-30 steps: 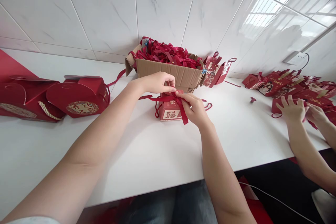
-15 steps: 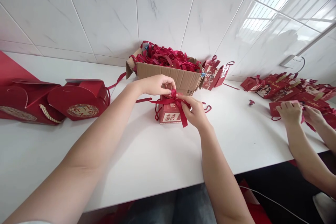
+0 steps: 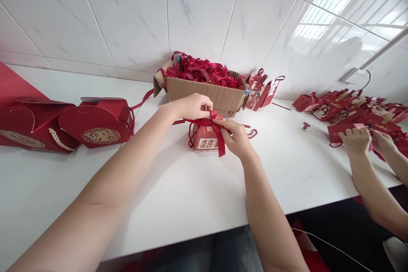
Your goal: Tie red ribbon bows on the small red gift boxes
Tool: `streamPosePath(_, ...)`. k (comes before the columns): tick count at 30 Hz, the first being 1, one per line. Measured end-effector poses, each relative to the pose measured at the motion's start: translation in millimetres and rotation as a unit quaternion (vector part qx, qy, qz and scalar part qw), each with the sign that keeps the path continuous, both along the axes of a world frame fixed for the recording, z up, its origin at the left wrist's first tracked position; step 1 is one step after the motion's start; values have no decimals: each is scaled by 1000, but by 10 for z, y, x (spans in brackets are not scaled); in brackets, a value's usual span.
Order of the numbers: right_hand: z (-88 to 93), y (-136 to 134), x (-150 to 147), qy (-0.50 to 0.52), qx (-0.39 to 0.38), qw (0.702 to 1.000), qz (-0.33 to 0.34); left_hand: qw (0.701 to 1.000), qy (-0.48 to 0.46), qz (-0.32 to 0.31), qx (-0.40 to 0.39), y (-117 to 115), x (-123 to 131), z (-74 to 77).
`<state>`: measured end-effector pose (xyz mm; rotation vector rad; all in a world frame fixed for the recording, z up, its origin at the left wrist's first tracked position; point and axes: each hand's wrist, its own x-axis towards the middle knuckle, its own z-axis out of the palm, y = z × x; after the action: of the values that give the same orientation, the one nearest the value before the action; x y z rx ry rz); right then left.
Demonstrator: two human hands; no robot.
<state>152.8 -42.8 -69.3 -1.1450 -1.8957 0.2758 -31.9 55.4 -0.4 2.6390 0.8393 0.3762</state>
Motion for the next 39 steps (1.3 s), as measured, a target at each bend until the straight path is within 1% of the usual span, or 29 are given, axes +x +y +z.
streamPosePath(6, 0, -11, 5, 0, -37, 999, 15, 998, -21, -11, 55, 47, 17, -50)
streamPosePath(10, 2, -9, 9, 0, -37, 999, 21, 996, -40, -4, 82, 89, 30, -104)
streamPosePath(12, 4, -5, 11, -7, -32, 999, 19, 996, -37, 7, 77, 98, 29, -113)
streamPosePath(14, 4, 0, 14, -14, -24, 1000, 14, 998, -25, 28, 45, 97, 11, -100)
streamPosePath(17, 3, 2, 17, -14, -11, 1000, -1, 998, 10, 50, -33, 95, -59, -43)
streamPosePath(21, 22, -17, 8, -1, -11, 1000, -18, 993, 26, 11, -116, 100, -171, 33)
streamPosePath(23, 44, -34, -2, 9, -15, 999, -30, 990, 29, 13, -139, 92, -184, 49)
streamPosePath(26, 70, -46, -20, 18, -24, 998, -52, 986, 30, 40, -158, 57, -129, 35)
streamPosePath(28, 71, -38, -27, 17, -21, 998, -59, 984, 7, 62, -166, 29, -66, 7)
streamPosePath(31, 57, -13, -25, 15, 6, 998, -68, 985, -42, 90, -144, -1, 18, -39)
streamPosePath(33, 49, -1, -16, 17, 19, 997, -74, 988, -64, 84, -109, -9, 49, -59)
streamPosePath(35, 47, 0, -6, 15, 12, 997, -72, 991, -72, 70, -86, -10, 57, -66)
streamPosePath(39, 45, -14, 10, 7, -22, 998, -52, 993, -68, 58, -72, -2, 43, -62)
